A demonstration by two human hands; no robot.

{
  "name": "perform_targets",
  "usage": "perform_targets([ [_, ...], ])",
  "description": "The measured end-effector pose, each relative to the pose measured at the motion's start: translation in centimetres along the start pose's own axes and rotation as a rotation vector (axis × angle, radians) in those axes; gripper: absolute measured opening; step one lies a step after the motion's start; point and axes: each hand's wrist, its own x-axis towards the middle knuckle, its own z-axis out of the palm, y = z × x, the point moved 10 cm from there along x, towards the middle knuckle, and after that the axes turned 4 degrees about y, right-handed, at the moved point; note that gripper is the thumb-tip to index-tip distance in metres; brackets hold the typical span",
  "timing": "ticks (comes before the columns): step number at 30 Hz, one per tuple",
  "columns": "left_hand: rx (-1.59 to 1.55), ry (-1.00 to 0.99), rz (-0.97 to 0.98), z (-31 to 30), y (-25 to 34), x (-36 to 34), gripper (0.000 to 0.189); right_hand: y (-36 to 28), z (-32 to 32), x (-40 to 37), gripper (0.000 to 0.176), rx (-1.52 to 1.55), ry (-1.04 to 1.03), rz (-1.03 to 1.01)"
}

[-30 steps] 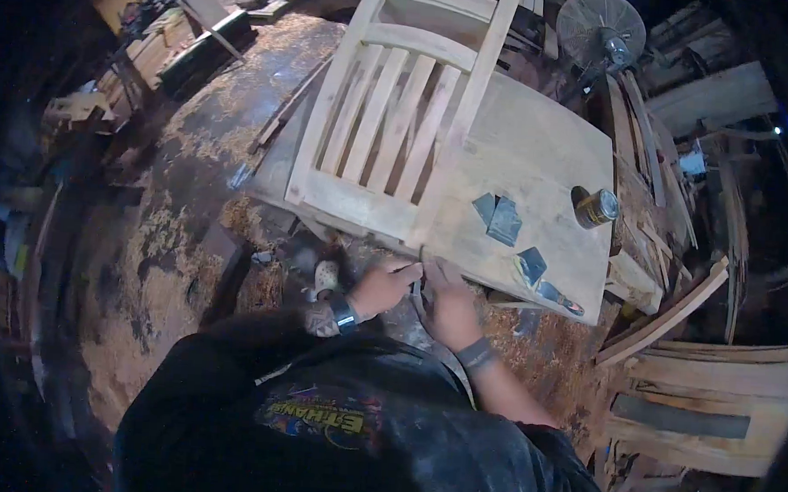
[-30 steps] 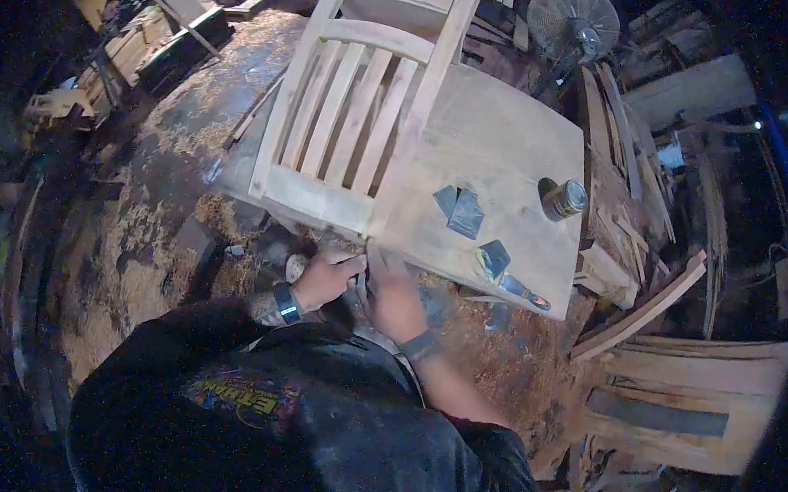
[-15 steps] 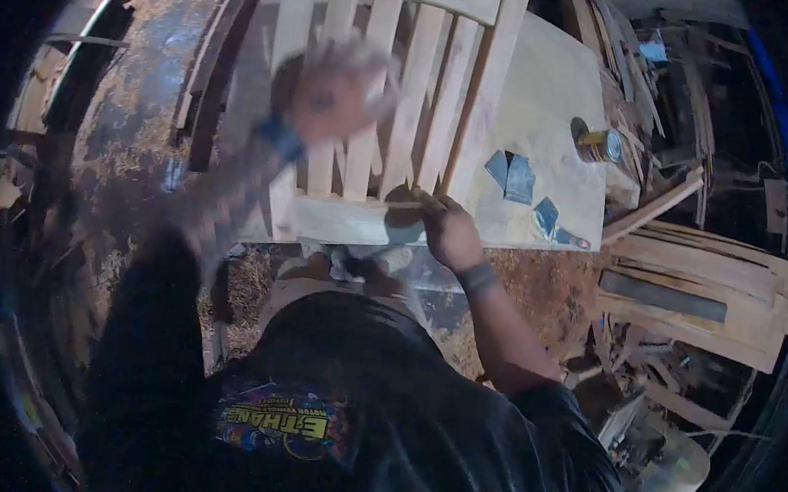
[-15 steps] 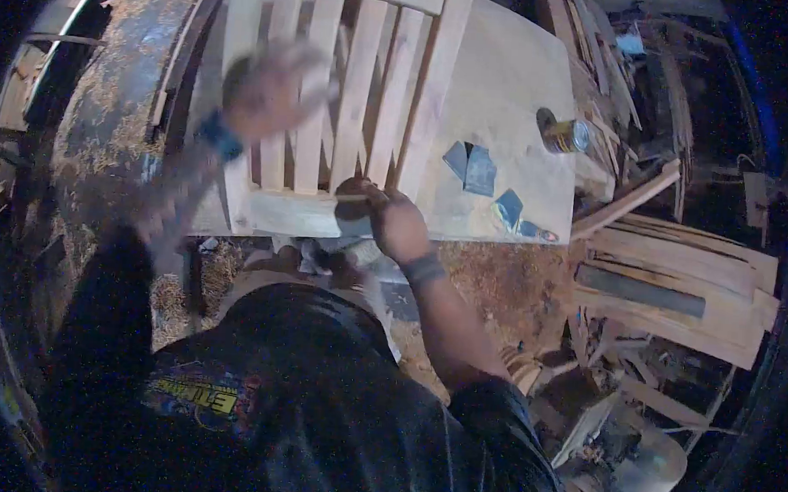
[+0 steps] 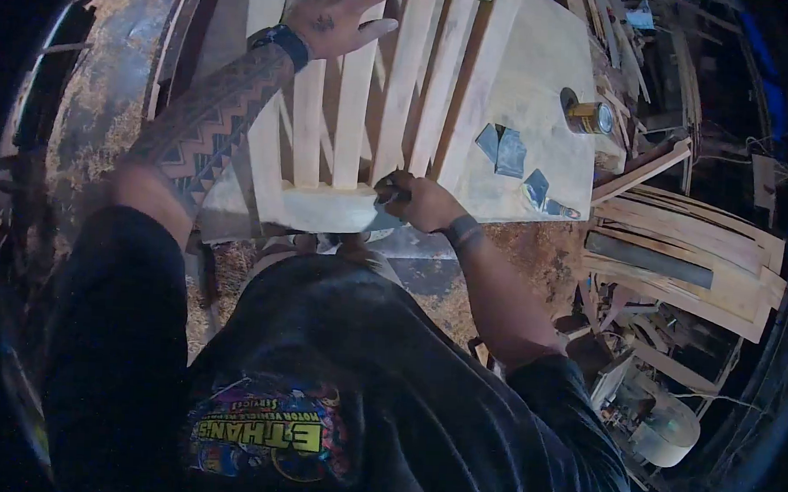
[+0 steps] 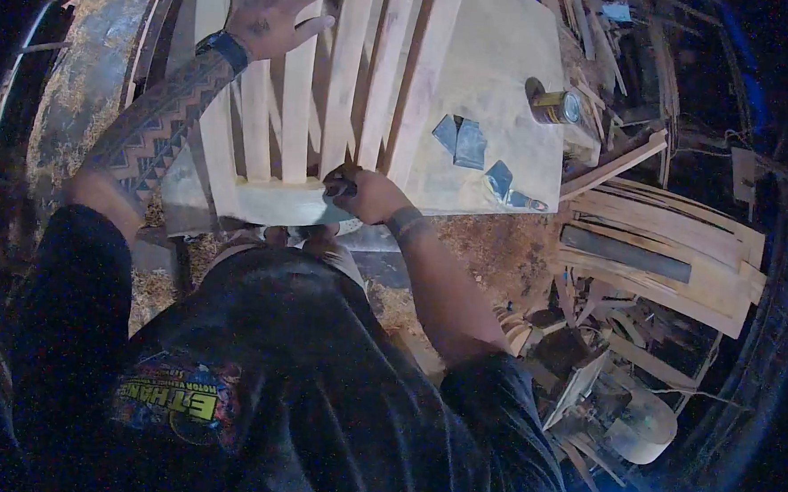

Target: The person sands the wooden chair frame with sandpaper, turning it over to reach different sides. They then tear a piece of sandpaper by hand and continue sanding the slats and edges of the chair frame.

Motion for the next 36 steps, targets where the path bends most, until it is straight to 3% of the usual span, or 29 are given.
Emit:
perform_targets([
  [3,-0.014,0.025,-0.003,-0.3,-0.1,-0.1,0.057,1.2,0.9,-1.9,0.071,-0.097,0.021,-0.01],
  [6,-0.078,0.113,0.015,-0.5,0.0,-0.2,0.054,-1.6,0.9,-1.5,0.079,-0.027,-0.053,0.008],
  [9,-0.054,0.067,-0.01,-0.7,0.2,-0.2,0.052,0.6,2.0,0.8,0.084,-0.103,-0.13,0.056],
  [12,-0.084,0.126,0.009,-0.5,0.1,0.0,0.051,-4.3,-1.1,-3.0,0.08,-0.097,-0.045,-0.007],
  [15,-0.096,0.088,-0.022,-0.3,-0.4,-0.6,0.052,-1.0,0.7,-1.6,0.075,-0.122,-0.02,0.005],
  [18,-0.092,0.114,-0.001,-0.4,-0.1,-0.3,0.057,1.0,1.6,0.7,0.074,-0.139,-0.109,0.172],
  [23,-0.134,0.092,-0.021,-0.3,-0.5,-0.4,0.057,0.6,0.6,-2.6,0.079,-0.149,0.011,0.022],
  [27,-0.142,0.091,-0.018,-0.2,-0.3,-0.3,0.055,0.8,1.4,0.9,0.081,-0.191,-0.103,0.125],
  [30,-0.124,0.099,0.008,0.2,-0.5,-0.5,0.055,-0.1,0.0,-0.9,0.061,-0.276,0.002,0.064],
  [33,-0.107,0.08,-0.01,0.2,-0.9,-0.8,0.057,0.8,-0.5,-2.3,0.052,-0.182,0.023,0.03],
  [36,-0.105,0.003,-0.026,0.7,-0.3,-0.5,0.059,-0.4,0.3,0.9,0.054,-0.091,-0.128,0.002],
])
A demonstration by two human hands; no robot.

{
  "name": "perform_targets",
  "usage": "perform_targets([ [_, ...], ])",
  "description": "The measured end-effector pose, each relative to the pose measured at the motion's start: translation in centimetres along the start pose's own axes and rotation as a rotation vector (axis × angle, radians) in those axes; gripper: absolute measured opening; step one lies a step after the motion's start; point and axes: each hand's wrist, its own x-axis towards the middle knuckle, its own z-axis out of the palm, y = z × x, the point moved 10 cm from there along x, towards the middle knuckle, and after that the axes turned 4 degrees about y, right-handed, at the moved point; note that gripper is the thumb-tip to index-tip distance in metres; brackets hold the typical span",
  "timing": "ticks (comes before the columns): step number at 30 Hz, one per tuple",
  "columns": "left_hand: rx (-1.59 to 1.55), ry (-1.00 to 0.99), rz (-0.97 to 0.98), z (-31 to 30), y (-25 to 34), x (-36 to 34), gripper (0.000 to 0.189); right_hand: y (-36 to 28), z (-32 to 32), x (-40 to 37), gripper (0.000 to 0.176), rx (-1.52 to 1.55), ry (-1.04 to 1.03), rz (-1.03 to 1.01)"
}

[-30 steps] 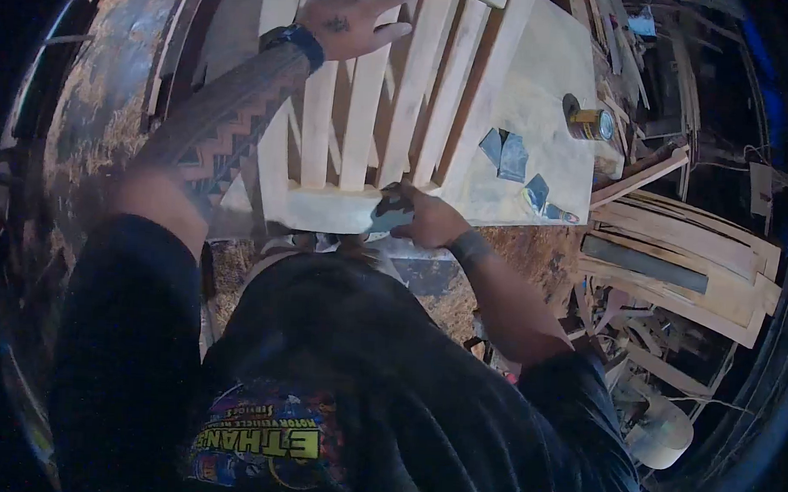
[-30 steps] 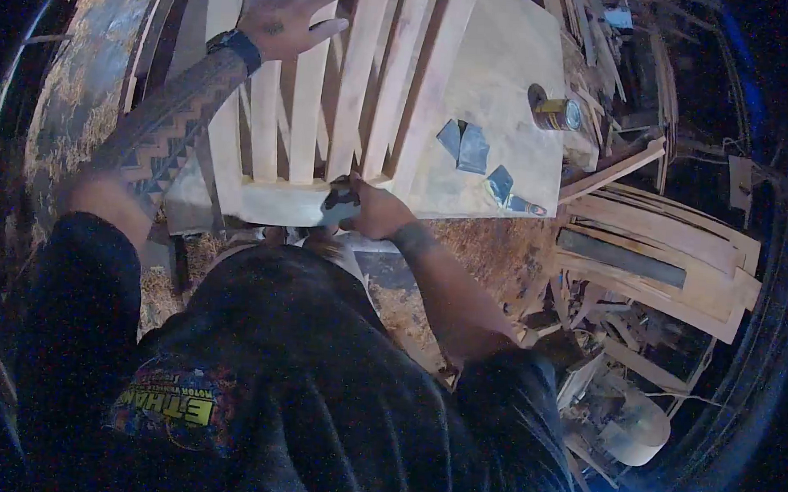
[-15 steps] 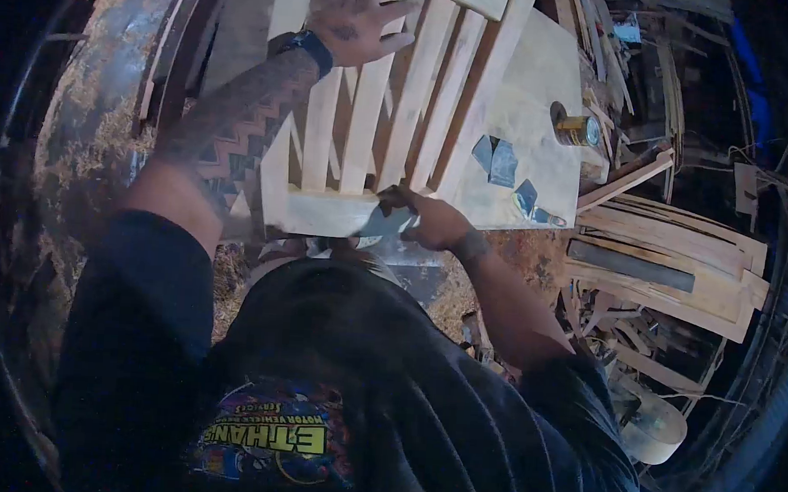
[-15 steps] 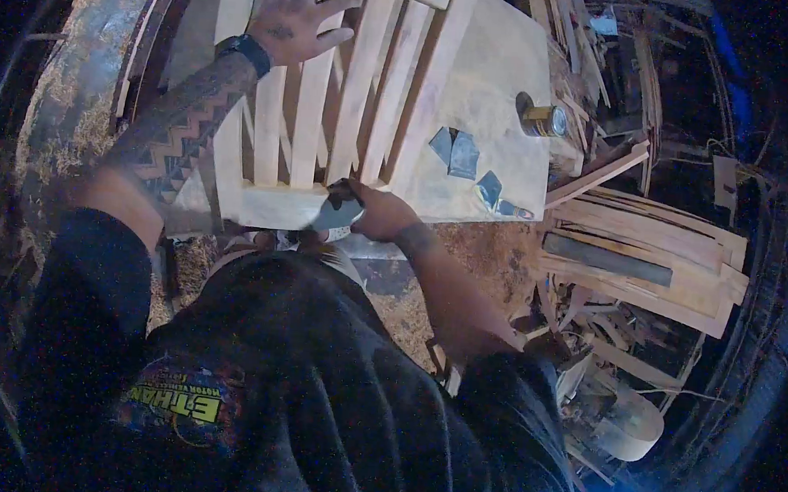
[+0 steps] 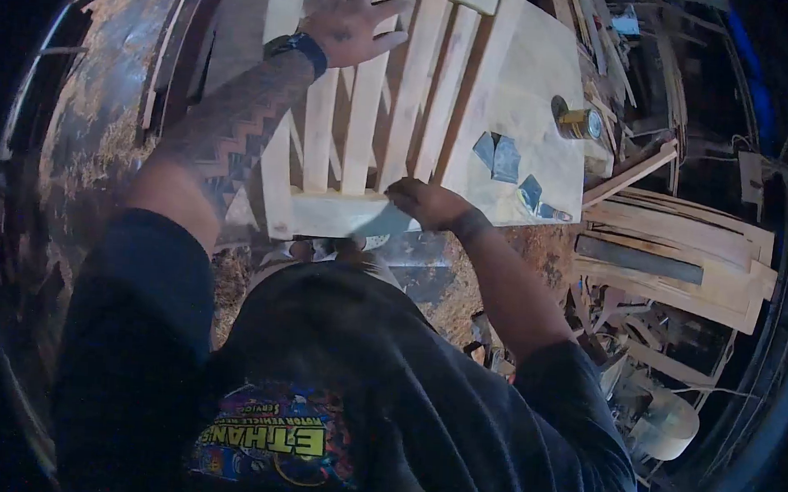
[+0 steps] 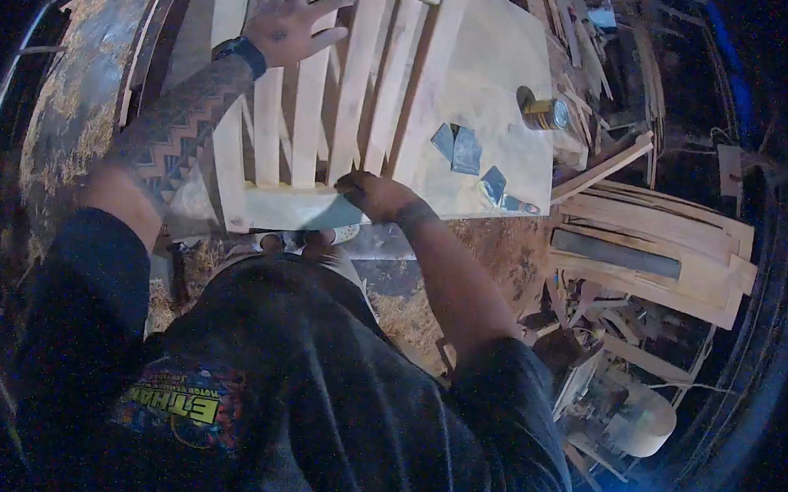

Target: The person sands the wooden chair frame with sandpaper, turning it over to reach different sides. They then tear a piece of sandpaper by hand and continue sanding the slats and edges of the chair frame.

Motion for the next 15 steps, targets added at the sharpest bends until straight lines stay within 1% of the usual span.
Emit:
perform_targets([
  [2,0.053,0.059,0.028,-1.1,0.4,0.3,0.059,-0.1,0.0,0.1,0.058,-0.022,-0.121,0.116],
  [3,0.078,-0.008,-0.011,-0.5,0.1,0.3,0.058,-0.4,-0.4,-1.2,0.058,0.0,-0.099,0.123],
  [5,0.025,0.048,0.013,-0.9,0.1,0.4,0.056,-0.4,-0.5,-3.2,0.061,-0.124,0.082,-0.024],
  [6,0.004,0.075,0.016,-1.1,0.0,0.0,0.055,0.1,0.4,-2.9,0.064,-0.094,0.018,-0.015],
  [8,0.094,0.045,-0.019,-0.3,-0.1,-0.6,0.055,-0.9,0.6,-2.3,0.07,-0.029,-0.066,0.011],
  [9,0.146,0.059,-0.019,-0.4,-0.2,0.2,0.055,0.1,1.2,-0.5,0.074,-0.026,0.026,-0.129],
  [10,0.121,0.119,0.007,-0.7,0.0,0.2,0.051,5.0,3.2,2.1,0.076,-0.071,-0.057,0.14],
  [11,0.105,0.085,-0.034,-0.4,-0.3,0.3,0.051,4.8,3.8,2.7,0.069,-0.019,-0.026,-0.05],
  [12,0.087,0.13,-0.011,-1.2,0.3,0.5,0.052,4.7,4.2,3.0,0.063,0.026,-0.001,-0.242],
  [13,0.061,0.072,-0.034,-0.9,0.1,0.5,0.053,1.0,1.4,-0.4,0.077,0.105,-0.017,-0.117],
  [14,0.055,0.053,-0.032,-1.7,0.6,0.7,0.052,0.1,1.2,-1.6,0.09,0.203,-0.093,-0.123],
  [15,0.046,0.027,-0.042,-1.9,0.7,1.0,0.051,-1.6,-0.4,-3.5,0.097,0.122,-0.023,-0.05],
])
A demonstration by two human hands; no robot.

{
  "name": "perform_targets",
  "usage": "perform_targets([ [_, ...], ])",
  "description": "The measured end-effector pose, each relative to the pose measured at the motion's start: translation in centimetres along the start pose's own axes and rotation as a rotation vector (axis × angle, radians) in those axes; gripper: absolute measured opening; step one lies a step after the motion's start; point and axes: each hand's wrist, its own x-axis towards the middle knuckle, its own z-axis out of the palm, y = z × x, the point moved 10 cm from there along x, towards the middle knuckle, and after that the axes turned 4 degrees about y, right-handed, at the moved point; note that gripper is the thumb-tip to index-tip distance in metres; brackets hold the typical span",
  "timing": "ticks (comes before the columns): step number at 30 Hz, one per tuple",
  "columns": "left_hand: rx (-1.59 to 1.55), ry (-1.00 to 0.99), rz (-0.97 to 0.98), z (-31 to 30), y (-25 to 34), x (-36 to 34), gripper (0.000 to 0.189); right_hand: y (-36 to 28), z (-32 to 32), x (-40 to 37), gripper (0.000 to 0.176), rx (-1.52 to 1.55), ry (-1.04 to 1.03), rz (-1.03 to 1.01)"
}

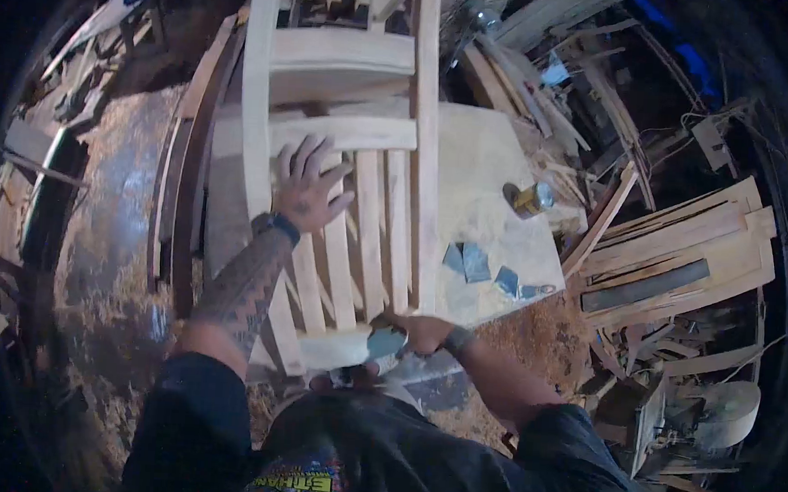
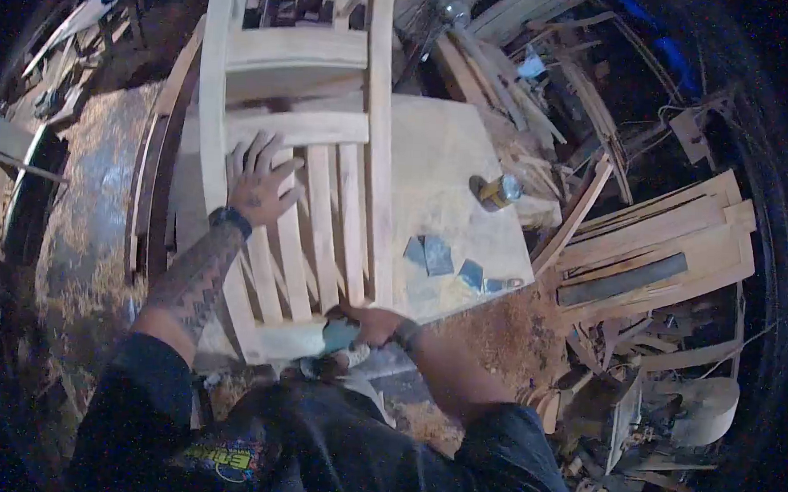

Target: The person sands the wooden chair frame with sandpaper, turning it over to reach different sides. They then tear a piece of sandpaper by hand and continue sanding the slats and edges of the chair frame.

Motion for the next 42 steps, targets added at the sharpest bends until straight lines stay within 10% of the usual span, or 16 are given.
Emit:
perform_targets([
  [6,0.053,-0.013,0.002,0.3,0.3,0.0,0.055,1.9,1.8,2.8,0.092,0.165,-0.032,-0.003],
  [13,0.083,0.052,0.037,0.9,-0.2,-0.5,0.051,2.7,0.8,3.1,0.046,-0.115,0.303,0.064],
  [24,0.156,0.091,0.069,1.2,-0.2,-0.7,0.054,2.4,0.5,3.5,0.072,-0.342,0.168,0.111],
  [37,0.162,0.071,0.07,1.2,-0.3,-0.6,0.054,3.7,-0.7,0.8,0.048,-0.021,0.36,-0.279],
  [42,0.041,0.044,0.062,0.5,0.0,-0.8,0.052,5.4,-4.3,-6.5,0.048,0.088,0.18,0.112],
])
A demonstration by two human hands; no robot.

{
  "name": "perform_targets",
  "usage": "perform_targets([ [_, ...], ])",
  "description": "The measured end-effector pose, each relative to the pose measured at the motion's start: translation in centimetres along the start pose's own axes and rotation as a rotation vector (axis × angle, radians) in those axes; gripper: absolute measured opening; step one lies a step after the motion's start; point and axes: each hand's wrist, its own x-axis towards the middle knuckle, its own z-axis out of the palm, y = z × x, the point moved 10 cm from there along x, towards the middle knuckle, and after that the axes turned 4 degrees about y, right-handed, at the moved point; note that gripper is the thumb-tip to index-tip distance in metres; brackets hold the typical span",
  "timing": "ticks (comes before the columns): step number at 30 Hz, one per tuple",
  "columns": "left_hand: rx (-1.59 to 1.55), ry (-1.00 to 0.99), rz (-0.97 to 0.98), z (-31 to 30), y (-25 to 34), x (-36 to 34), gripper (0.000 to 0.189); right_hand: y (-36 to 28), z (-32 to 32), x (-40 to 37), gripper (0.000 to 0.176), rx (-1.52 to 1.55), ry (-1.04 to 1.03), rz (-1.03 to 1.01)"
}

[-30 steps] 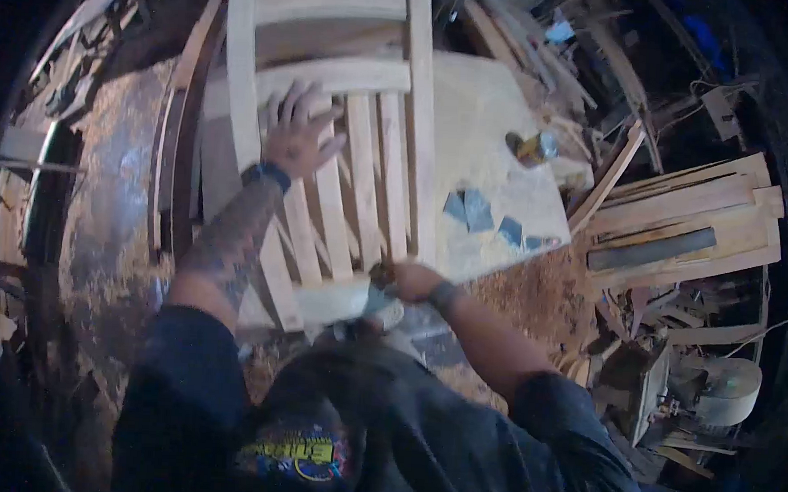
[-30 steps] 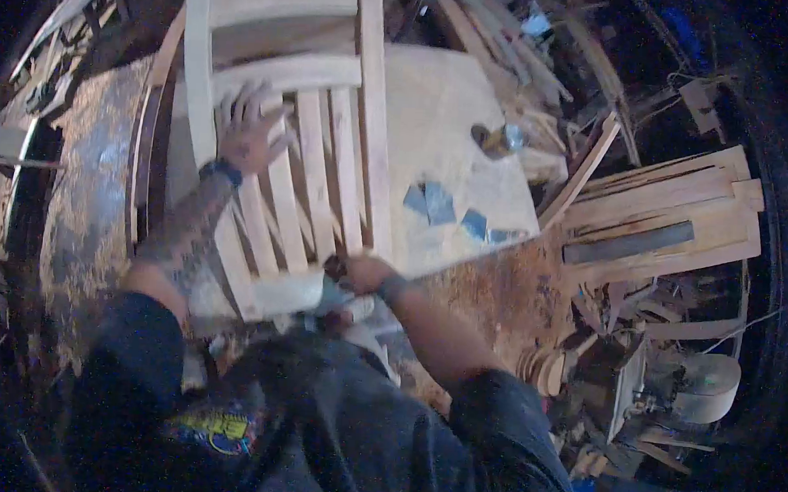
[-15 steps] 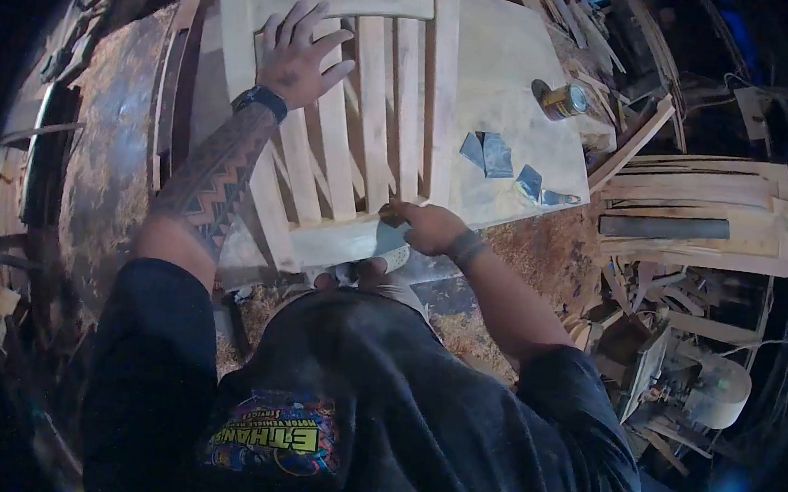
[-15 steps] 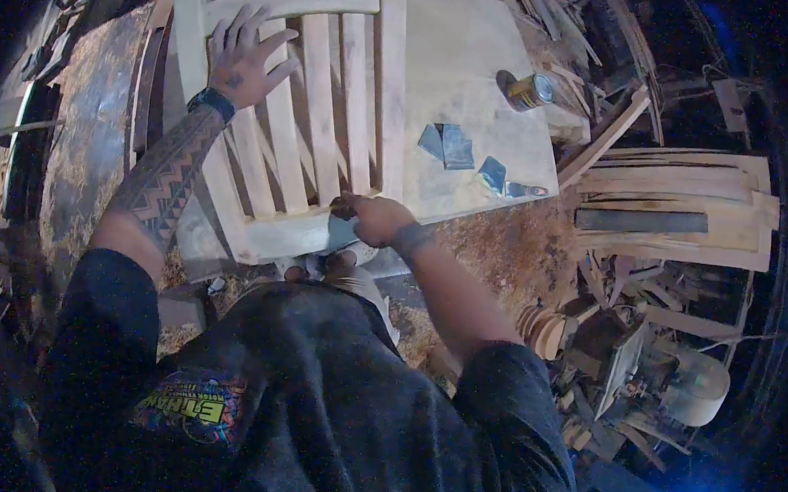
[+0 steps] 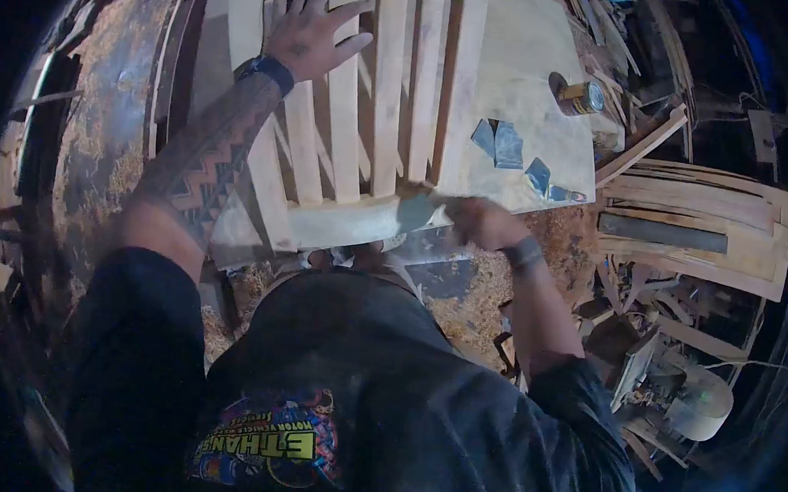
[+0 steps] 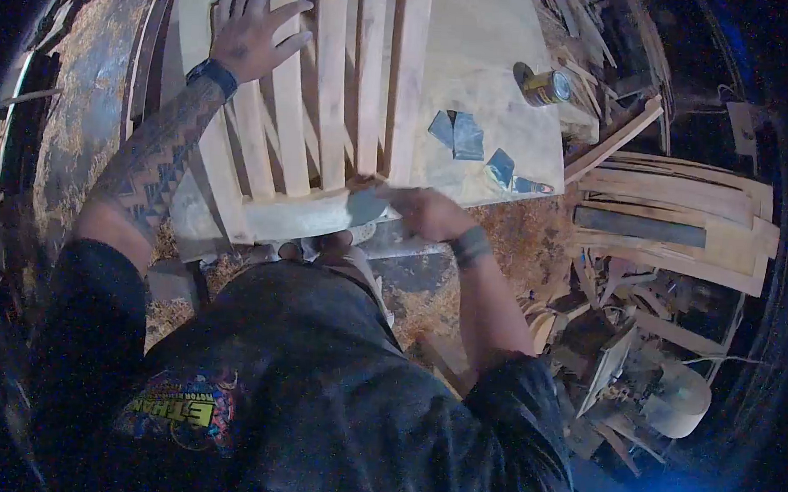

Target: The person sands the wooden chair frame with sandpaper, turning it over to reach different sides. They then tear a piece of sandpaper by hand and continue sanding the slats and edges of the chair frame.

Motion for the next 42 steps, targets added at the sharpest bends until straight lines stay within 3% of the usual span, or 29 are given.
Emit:
perform_targets([
  [1,-0.001,-0.026,-0.01,0.2,-0.2,0.1,0.052,-0.6,-1.5,-0.4,0.049,0.049,0.086,-0.003],
  [4,-0.022,-0.044,-0.011,1.1,-0.6,-0.2,0.052,-3.6,-3.6,0.7,0.044,-0.251,0.283,-0.103],
  [8,0.04,-0.101,-0.013,1.0,-0.5,0.1,0.054,-1.9,-0.4,3.6,0.038,-0.552,0.382,-0.311],
  [12,0.011,-0.111,-0.051,1.2,-0.7,-0.2,0.055,2.0,3.0,4.9,0.045,-0.618,0.204,0.056],
  [15,0.012,-0.094,-0.046,1.2,-1.0,-0.1,0.055,-0.1,2.4,4.2,0.046,-0.723,0.084,0.158],
  [18,0.022,-0.067,-0.024,1.4,-0.3,-0.7,0.057,0.9,2.7,7.7,0.046,-0.606,-0.002,0.136],
  [21,0.046,-0.088,-0.022,0.8,-0.3,0.5,0.059,4.7,3.3,10.2,0.045,-0.447,0.041,0.018],
  [22,0.041,-0.071,-0.005,0.9,-0.4,0.2,0.059,4.1,3.0,8.8,0.045,-0.586,-0.046,0.071],
  [25,0.006,-0.121,-0.074,1.3,-2.1,-1.0,0.059,2.8,3.0,6.1,0.046,-0.561,-0.039,0.165],
  [26,-0.027,-0.156,-0.105,2.0,-1.9,-1.1,0.059,0.6,2.5,5.5,0.06,-0.58,-0.06,0.213],
  [28,0.053,-0.167,-0.09,1.6,-0.9,-0.3,0.059,3.2,3.8,8.6,0.067,-0.583,-0.047,0.178],
  [30,0.106,-0.047,-0.019,0.8,-0.5,0.4,0.055,3.1,3.1,9.0,0.063,-0.635,0.016,0.112],
  [32,0.13,0.02,0.01,0.3,-0.2,0.2,0.052,-0.4,2.4,5.7,0.057,-0.695,-0.023,0.22],
  [36,0.158,-0.065,-0.029,0.0,0.2,0.6,0.052,5.9,4.7,9.3,0.062,-0.653,-0.051,0.205],
  [38,0.121,-0.035,-0.01,0.0,-0.1,1.0,0.051,2.8,3.5,9.4,0.068,-0.44,-0.005,-0.047],
  [41,0.115,-0.044,-0.032,0.5,-1.2,0.3,0.051,2.8,2.5,6.3,0.058,-0.519,-0.025,0.116],
  [42,0.11,-0.058,-0.045,0.5,-1.3,0.3,0.051,3.2,2.6,6.6,0.056,-0.468,0.04,0.043],
])
